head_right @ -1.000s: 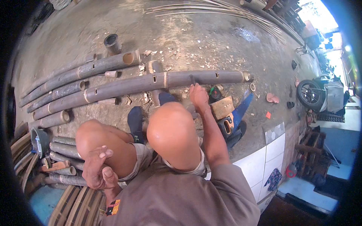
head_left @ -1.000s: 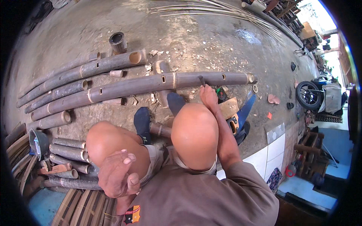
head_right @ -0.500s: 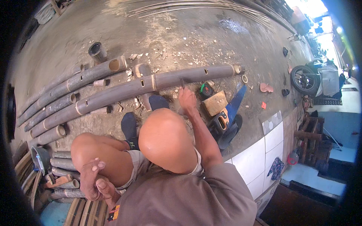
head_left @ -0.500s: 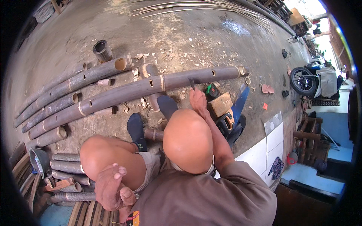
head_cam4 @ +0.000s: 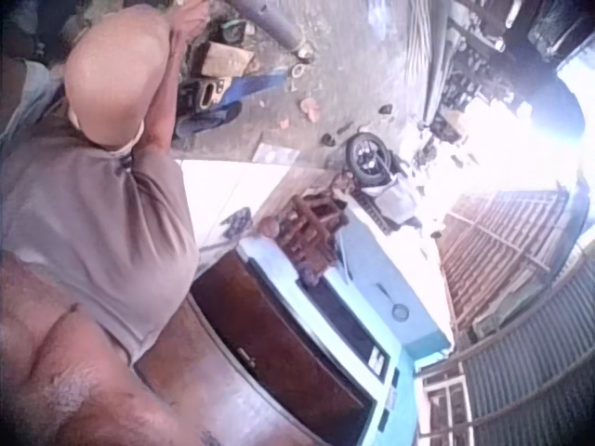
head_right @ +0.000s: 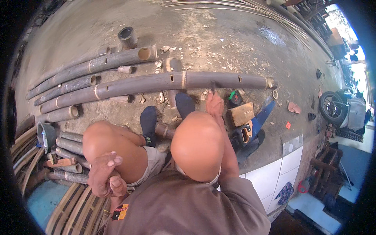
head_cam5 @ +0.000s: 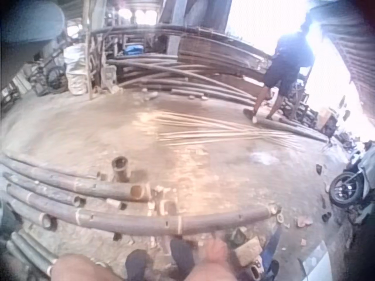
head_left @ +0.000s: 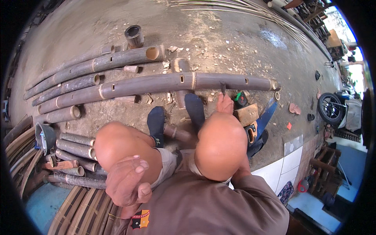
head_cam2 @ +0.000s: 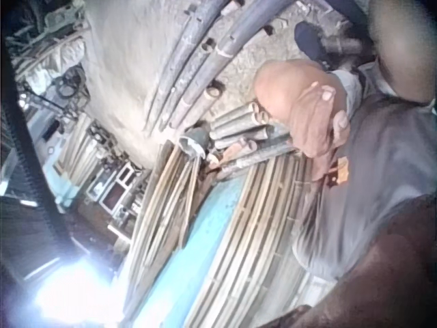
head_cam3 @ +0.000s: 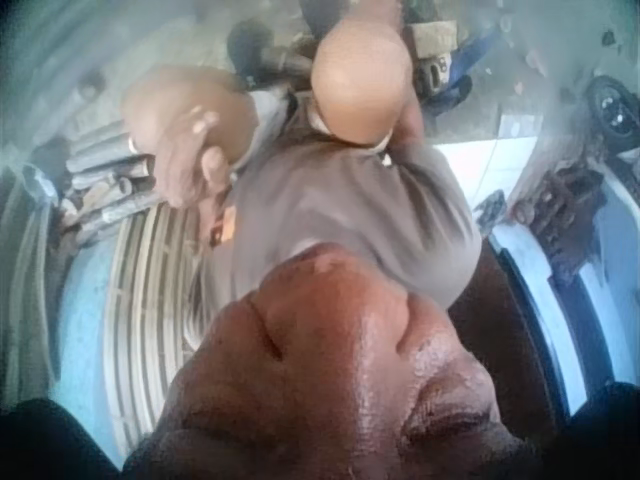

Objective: The person sits on the floor and uses a chisel and wooden mallet to carve rectangular slots into a long bamboo pole. They repeatedly position the chisel, strike it with the mallet, and clear debris from the cut.

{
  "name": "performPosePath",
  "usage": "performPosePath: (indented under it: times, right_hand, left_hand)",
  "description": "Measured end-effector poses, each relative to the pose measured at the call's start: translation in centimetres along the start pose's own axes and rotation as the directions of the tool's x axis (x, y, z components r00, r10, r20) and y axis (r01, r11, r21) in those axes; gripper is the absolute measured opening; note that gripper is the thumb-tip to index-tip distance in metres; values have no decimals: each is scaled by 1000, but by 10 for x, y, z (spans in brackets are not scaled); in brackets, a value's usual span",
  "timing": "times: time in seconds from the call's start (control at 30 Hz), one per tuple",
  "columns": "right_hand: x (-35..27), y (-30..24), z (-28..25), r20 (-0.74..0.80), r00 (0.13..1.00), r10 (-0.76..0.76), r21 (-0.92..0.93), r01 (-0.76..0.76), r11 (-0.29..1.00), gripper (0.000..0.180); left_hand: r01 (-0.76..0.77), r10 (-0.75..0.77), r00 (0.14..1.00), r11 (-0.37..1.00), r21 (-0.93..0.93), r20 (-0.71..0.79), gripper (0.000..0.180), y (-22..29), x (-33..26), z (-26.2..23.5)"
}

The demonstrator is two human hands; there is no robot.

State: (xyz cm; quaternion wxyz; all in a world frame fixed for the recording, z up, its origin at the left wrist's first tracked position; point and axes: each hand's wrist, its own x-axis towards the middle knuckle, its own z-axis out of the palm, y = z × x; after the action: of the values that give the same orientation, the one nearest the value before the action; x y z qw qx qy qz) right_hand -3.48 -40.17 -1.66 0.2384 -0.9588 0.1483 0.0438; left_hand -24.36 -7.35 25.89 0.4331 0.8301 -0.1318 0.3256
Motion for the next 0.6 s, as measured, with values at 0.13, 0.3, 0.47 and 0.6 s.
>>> performPosePath:
  times: [0.13, 0.3, 0.47, 0.6]
  right_hand:
    - [10, 16, 14, 52, 999, 9, 68, -13, 998, 50]
    - [10, 14, 10, 13, 1000, 22, 62, -23, 998, 50]
    - [4, 16, 4, 45, 994, 102, -16, -101, 995, 44]
    - [-16, 24, -3, 90, 990, 107, 20, -109, 994, 43]
  left_hand:
    - [32, -35, 998, 999, 41, 60, 33, 10, 6, -6]
    - [44, -45, 999, 999, 28, 26, 31, 6, 1, -1]
    - [67, -67, 998, 998, -5, 6, 32, 8, -1, 3]
    - [51, -50, 997, 999, 18, -59, 32, 8, -1, 8]
